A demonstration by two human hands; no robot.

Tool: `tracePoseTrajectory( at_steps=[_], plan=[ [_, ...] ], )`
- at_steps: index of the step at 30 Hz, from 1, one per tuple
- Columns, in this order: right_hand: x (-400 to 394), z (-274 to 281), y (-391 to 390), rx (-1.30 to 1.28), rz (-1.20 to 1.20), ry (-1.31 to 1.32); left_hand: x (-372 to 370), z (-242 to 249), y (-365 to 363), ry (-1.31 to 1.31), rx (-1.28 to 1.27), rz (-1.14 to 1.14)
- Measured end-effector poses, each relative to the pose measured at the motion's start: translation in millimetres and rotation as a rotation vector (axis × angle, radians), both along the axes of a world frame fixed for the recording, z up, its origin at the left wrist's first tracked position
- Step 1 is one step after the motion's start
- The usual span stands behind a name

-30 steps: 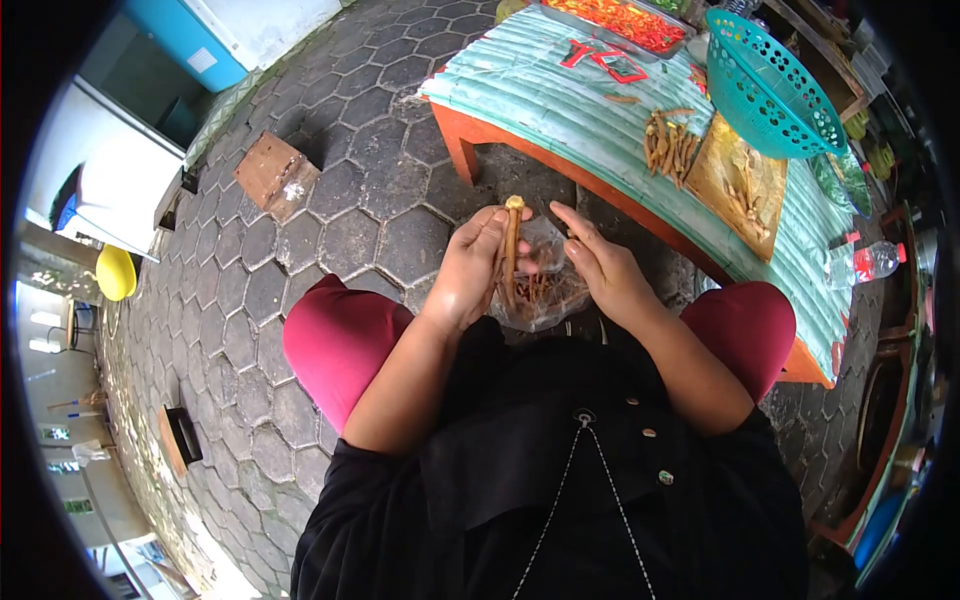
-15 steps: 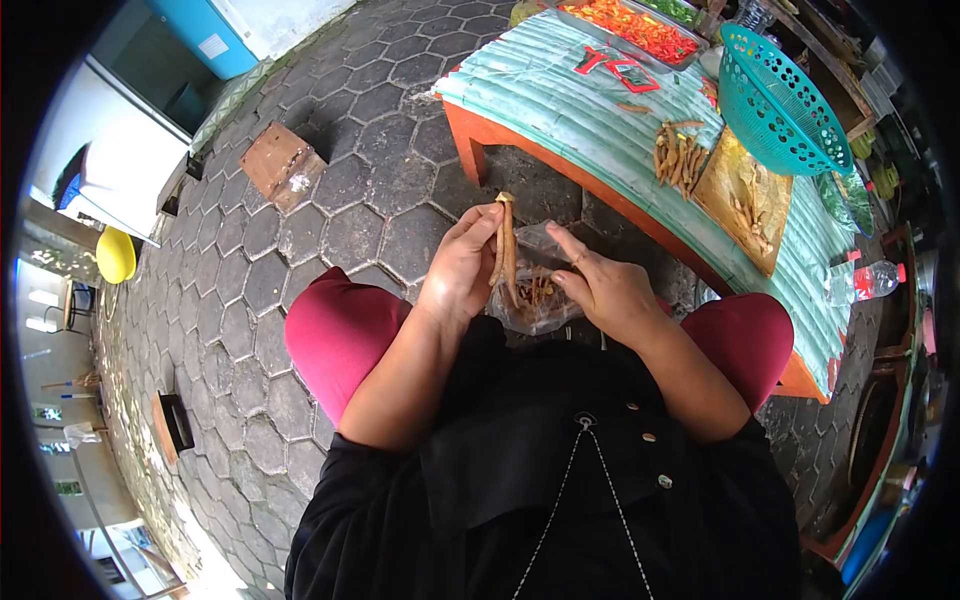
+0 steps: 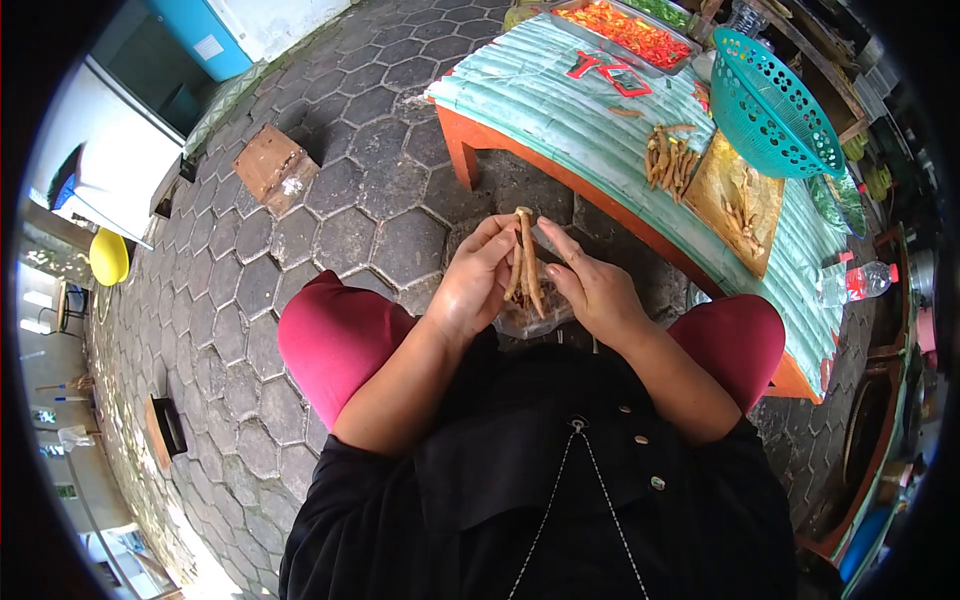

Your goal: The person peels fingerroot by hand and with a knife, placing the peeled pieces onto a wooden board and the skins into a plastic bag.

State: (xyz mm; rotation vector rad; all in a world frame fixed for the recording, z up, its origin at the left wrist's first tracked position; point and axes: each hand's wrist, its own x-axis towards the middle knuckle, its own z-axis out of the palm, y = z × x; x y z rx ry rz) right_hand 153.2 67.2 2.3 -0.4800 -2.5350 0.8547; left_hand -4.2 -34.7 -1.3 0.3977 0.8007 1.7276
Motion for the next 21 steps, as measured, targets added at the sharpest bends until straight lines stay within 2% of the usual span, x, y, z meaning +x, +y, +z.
tracePoseTrajectory(
  at_steps=[3,7,9,10,12,14,15,17,19,21],
  plan=[
    [-1.4,5.4,-0.3,-0.129,0.026,-0.008,7.8,0.4,1.5,0.008,0.017,0.025],
    [-3.8,6.0,0.1,-0.065,-0.006,0.070,12.3,-3.4,2.6,0.084,0.018,0.011],
    [-3.1,15.0,-0.9,-0.121,-0.026,-0.046,14.0,-4.9,3.5,0.133,0.003,0.026],
    [-4.2,13.2,-1.0,-0.119,-0.024,-0.049,15.1,-3.4,3.3,0.194,-0.008,0.046],
    [-7.1,7.5,-1.6,0.014,-0.058,0.114,17.3,-2.6,3.7,0.252,-0.019,0.068],
    [-7.7,10.9,-1.8,0.023,-0.052,0.105,19.3,-3.0,4.7,0.519,-0.046,0.134],
    [-7.9,12.0,-1.6,0.033,-0.051,0.098,19.5,-2.5,4.3,0.516,-0.046,0.136],
    [-10.0,7.5,1.0,0.039,-0.035,0.146,20.1,-1.2,3.3,0.687,-0.096,0.151],
    [-10.9,6.5,2.9,0.046,-0.022,0.198,19.0,-1.2,3.1,0.722,-0.108,0.142],
    [-9.5,8.1,4.3,-0.017,-0.021,0.117,17.9,-0.3,2.1,0.758,-0.120,0.129]
  ],
)
